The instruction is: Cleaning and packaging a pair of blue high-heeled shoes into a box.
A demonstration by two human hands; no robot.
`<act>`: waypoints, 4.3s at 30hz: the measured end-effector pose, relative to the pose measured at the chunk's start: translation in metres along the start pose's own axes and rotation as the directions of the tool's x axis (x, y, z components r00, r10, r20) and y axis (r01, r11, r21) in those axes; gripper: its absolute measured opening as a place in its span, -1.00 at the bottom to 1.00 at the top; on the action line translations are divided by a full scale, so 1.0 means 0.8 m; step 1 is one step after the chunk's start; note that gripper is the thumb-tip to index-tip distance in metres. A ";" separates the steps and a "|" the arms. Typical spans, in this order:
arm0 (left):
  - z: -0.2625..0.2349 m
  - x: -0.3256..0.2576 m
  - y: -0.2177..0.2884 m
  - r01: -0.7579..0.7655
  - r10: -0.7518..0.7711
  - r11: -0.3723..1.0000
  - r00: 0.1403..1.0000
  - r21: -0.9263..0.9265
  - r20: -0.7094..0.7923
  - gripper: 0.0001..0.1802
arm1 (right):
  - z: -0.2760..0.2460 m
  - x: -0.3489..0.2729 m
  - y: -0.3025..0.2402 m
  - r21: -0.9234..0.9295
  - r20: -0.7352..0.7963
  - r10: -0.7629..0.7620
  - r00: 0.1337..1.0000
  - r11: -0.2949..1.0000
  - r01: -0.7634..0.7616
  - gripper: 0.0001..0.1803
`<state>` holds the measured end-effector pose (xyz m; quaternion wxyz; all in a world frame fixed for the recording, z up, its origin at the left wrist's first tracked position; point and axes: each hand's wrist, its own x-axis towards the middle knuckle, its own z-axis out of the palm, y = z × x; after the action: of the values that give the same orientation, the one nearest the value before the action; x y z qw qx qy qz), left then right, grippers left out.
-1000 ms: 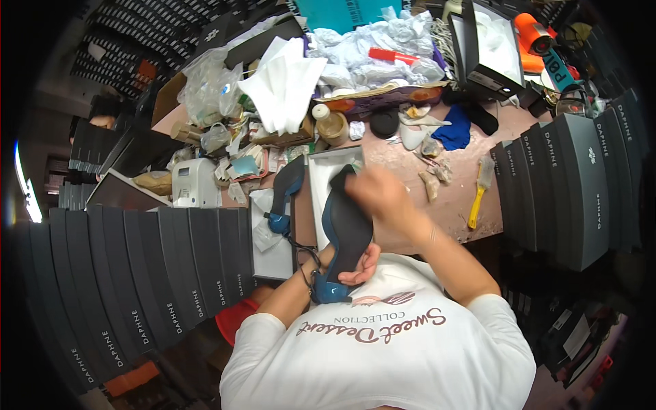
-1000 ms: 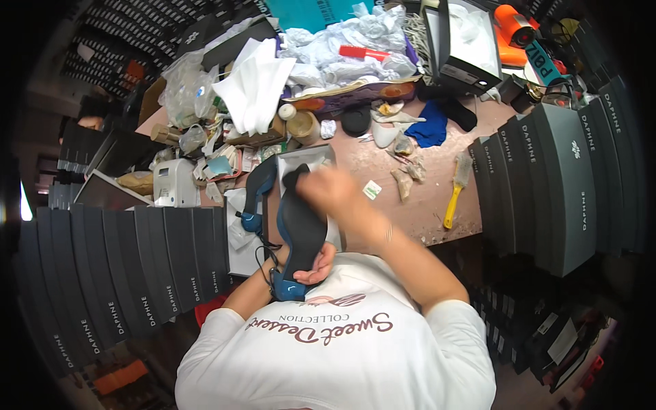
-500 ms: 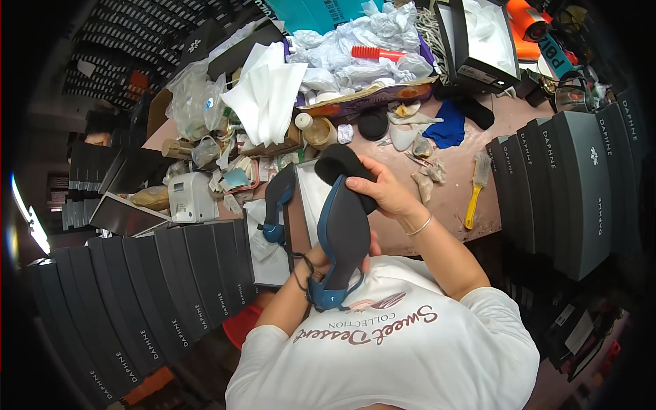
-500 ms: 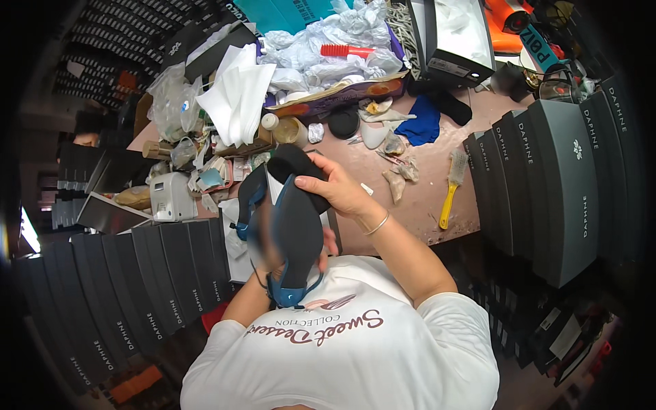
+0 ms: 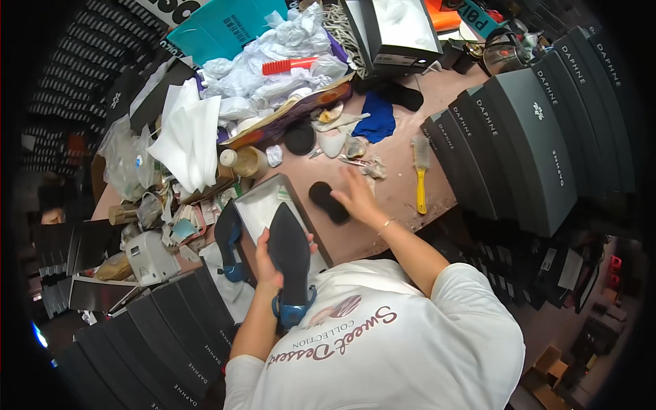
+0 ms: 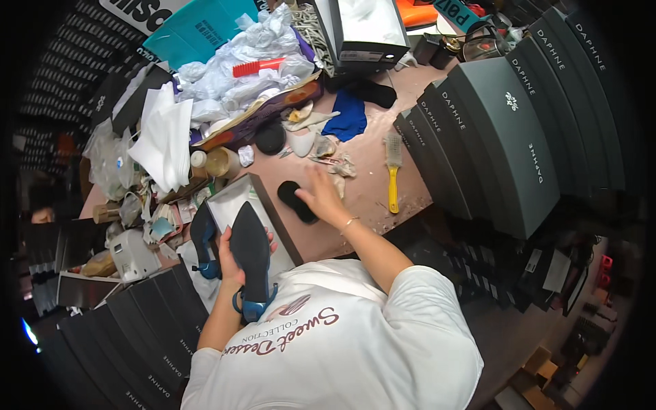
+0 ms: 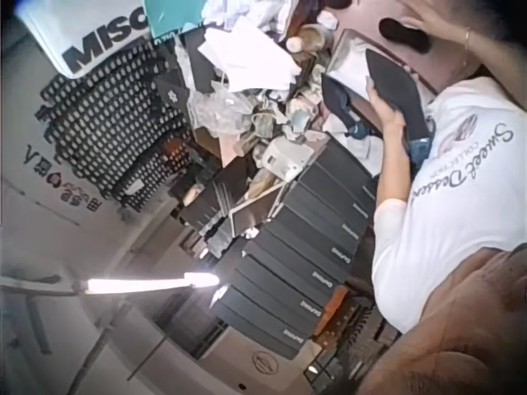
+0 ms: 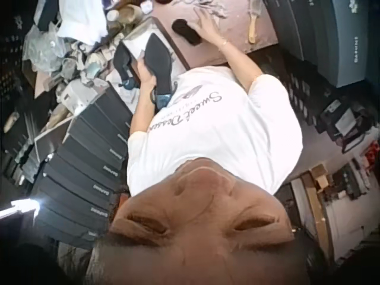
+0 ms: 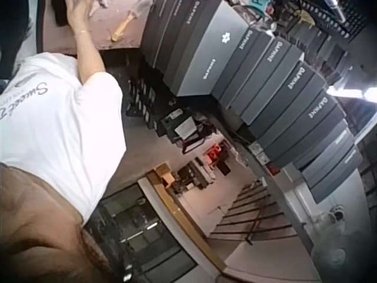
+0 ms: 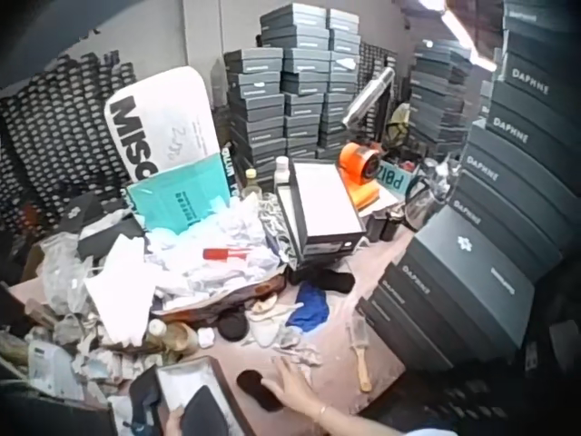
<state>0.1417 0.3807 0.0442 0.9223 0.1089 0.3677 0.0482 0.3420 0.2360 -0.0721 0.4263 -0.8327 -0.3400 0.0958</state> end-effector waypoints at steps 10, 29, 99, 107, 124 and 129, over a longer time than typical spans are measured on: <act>0.006 -0.014 0.002 0.039 -0.056 0.996 0.977 0.083 0.206 -0.20 | -0.137 -0.069 0.234 -0.198 -0.209 0.526 0.825 0.803 -0.562 -0.68; -0.033 -0.100 0.009 -0.176 0.115 0.963 0.954 0.204 0.278 -0.23 | -0.110 -0.047 -0.253 -0.307 0.294 -0.439 0.849 0.798 0.519 -0.52; -0.177 -0.093 0.082 -0.554 0.645 0.657 0.764 -0.511 0.002 -0.25 | -0.090 -0.086 -0.208 -0.254 0.841 -0.177 0.512 0.706 0.661 -0.52; -0.134 -0.103 0.129 -0.801 0.767 0.540 0.595 -0.260 -0.239 -0.38 | -0.045 -0.101 -0.284 0.228 0.707 -0.541 0.456 0.784 0.577 -0.52; -0.248 0.020 0.205 0.188 0.640 -0.260 0.768 0.947 0.022 -0.36 | -0.059 -0.090 -0.184 0.101 0.572 0.027 0.820 0.989 -0.103 -0.56; -0.223 -0.012 0.214 0.034 0.608 -0.182 0.789 0.983 0.085 -0.27 | -0.038 -0.076 -0.193 0.240 0.615 0.008 0.789 0.950 -0.197 -0.42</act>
<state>0.0104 0.5746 -0.0348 0.3820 0.8166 0.4327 0.0045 0.2351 0.2396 0.0586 0.4069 -0.7030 -0.3943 0.4298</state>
